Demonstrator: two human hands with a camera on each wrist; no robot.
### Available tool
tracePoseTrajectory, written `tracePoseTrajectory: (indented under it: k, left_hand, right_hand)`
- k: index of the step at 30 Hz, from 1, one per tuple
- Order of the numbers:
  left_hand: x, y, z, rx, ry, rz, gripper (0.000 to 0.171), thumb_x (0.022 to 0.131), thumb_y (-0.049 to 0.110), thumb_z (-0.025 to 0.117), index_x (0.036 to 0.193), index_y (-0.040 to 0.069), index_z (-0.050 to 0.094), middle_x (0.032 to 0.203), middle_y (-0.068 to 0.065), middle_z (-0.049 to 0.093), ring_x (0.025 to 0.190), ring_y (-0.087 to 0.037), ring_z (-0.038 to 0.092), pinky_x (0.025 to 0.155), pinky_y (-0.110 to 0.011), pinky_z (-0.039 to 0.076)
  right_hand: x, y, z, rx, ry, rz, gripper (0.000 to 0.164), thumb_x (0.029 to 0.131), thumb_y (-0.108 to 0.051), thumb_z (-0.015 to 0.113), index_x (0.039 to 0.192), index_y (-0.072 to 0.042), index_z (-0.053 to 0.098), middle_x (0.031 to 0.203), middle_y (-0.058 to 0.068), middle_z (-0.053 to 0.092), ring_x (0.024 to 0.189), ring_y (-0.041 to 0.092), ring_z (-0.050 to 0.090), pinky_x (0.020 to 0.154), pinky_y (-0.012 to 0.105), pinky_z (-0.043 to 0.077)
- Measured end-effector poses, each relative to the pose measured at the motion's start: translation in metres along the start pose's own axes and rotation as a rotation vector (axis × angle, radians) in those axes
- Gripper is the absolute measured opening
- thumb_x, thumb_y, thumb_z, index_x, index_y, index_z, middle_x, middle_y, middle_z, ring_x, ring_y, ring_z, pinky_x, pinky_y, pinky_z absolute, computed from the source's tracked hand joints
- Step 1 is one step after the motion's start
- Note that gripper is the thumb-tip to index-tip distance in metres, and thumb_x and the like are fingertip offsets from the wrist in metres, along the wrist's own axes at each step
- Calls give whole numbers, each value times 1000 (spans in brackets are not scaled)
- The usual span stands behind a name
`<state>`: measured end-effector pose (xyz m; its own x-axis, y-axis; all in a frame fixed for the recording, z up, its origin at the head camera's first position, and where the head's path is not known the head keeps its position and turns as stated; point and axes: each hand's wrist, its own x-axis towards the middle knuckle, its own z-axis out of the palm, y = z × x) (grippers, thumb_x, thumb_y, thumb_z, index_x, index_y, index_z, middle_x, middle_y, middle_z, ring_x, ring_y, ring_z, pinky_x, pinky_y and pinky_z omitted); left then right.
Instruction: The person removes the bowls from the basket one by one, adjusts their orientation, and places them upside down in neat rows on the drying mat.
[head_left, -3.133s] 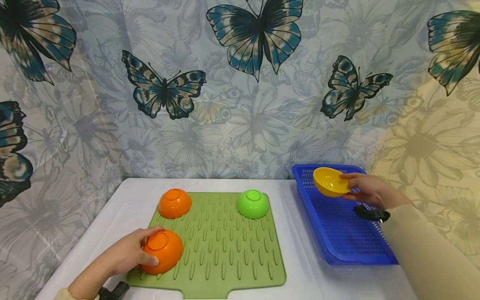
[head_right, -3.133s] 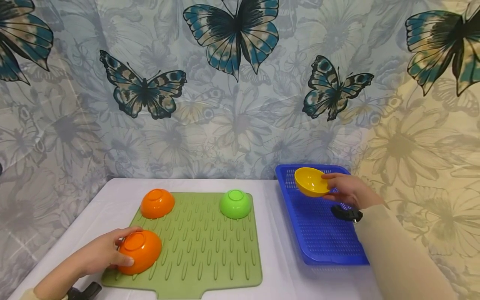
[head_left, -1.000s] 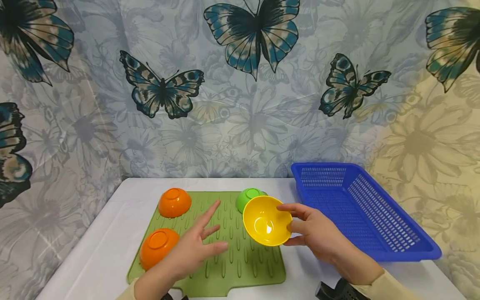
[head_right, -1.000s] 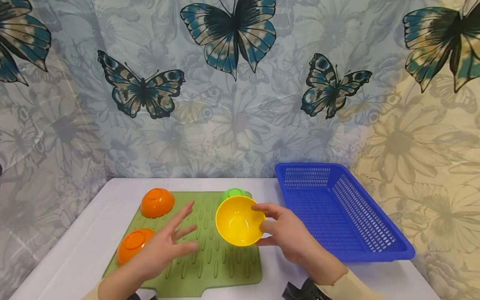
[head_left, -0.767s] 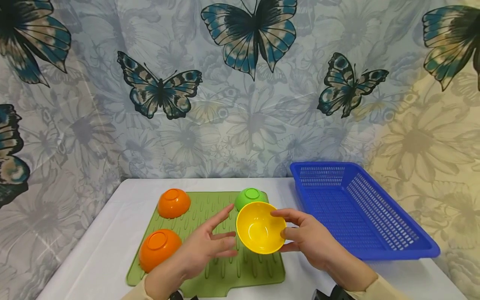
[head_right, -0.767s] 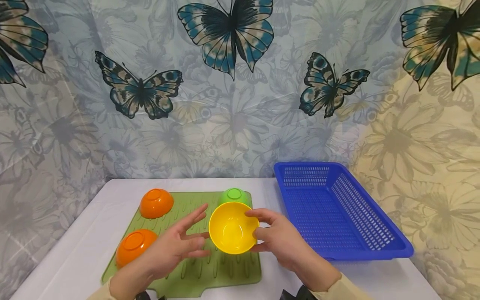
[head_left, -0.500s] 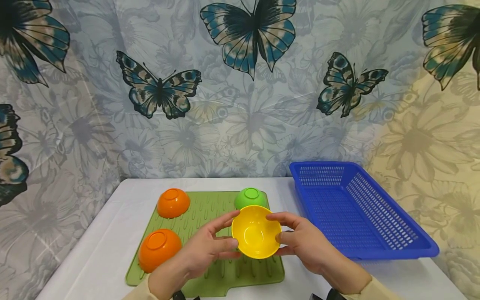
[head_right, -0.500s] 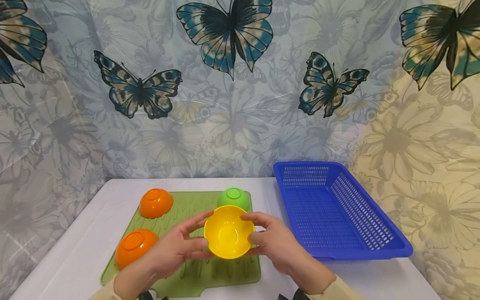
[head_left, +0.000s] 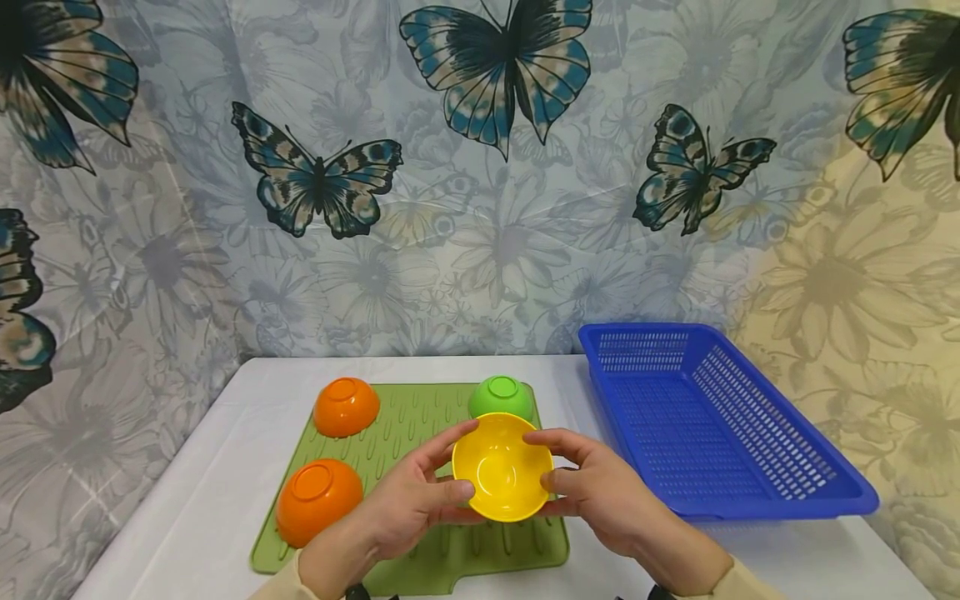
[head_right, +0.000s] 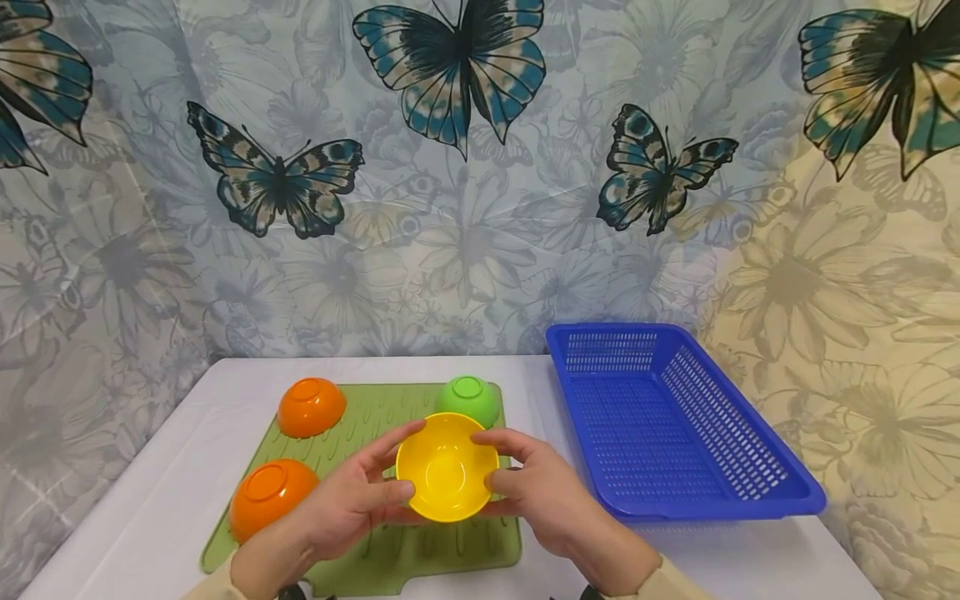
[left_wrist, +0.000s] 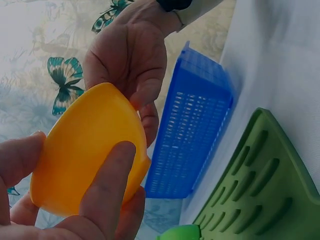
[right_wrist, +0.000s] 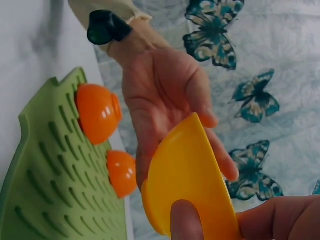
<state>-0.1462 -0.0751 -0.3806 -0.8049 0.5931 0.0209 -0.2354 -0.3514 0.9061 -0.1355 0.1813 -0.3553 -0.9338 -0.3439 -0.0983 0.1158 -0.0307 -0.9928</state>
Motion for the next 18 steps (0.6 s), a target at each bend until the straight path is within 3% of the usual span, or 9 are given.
tracePoseTrajectory:
  k: [5,8,10,12,14,18]
  left_hand:
    - [0,-1,-2,-16,2,3,72,94,-6,64,156,13,34,151,-19,32,114,-40,60,88,-53,51]
    - [-1,0,-2,7,15,6,72,94,-6,64,156,13,34,152,-19,30,113,-39,60,89,-53,51]
    - [-1,0,-4,71,45,9,72,93,-4,67,155,14,37,154,-18,28,112,-37,60,90,-52,51]
    - [-2,1,-6,206,95,21,70,92,1,70,153,19,42,153,-17,30,113,-34,59,88,-48,53]
    - [-3,2,-7,388,139,58,67,91,7,74,151,24,47,152,-14,32,116,-34,56,86,-42,55]
    - [-6,4,-5,673,194,164,62,92,12,74,146,31,52,154,-7,31,123,-35,50,82,-32,55]
  right_hand:
    - [-1,-1,-1,-2,-24,12,51,90,2,62,140,5,50,145,28,36,100,36,64,83,50,55]
    - [-2,-7,-4,-114,-4,-26,55,90,-2,65,143,0,50,146,25,40,108,35,62,84,48,55]
    - [-4,-12,-7,-188,24,-76,56,92,-5,66,146,-3,49,146,23,43,112,34,61,85,45,55]
    - [-7,-18,-10,-178,20,-109,58,96,-9,65,150,-4,43,143,23,47,115,36,60,87,44,54]
    - [-9,-22,-12,-68,-33,-107,60,100,-15,60,154,-4,34,139,25,51,114,37,61,89,46,53]
    - [-7,-21,-17,310,-237,44,65,108,-25,42,158,-1,7,137,31,50,119,44,57,98,53,45]
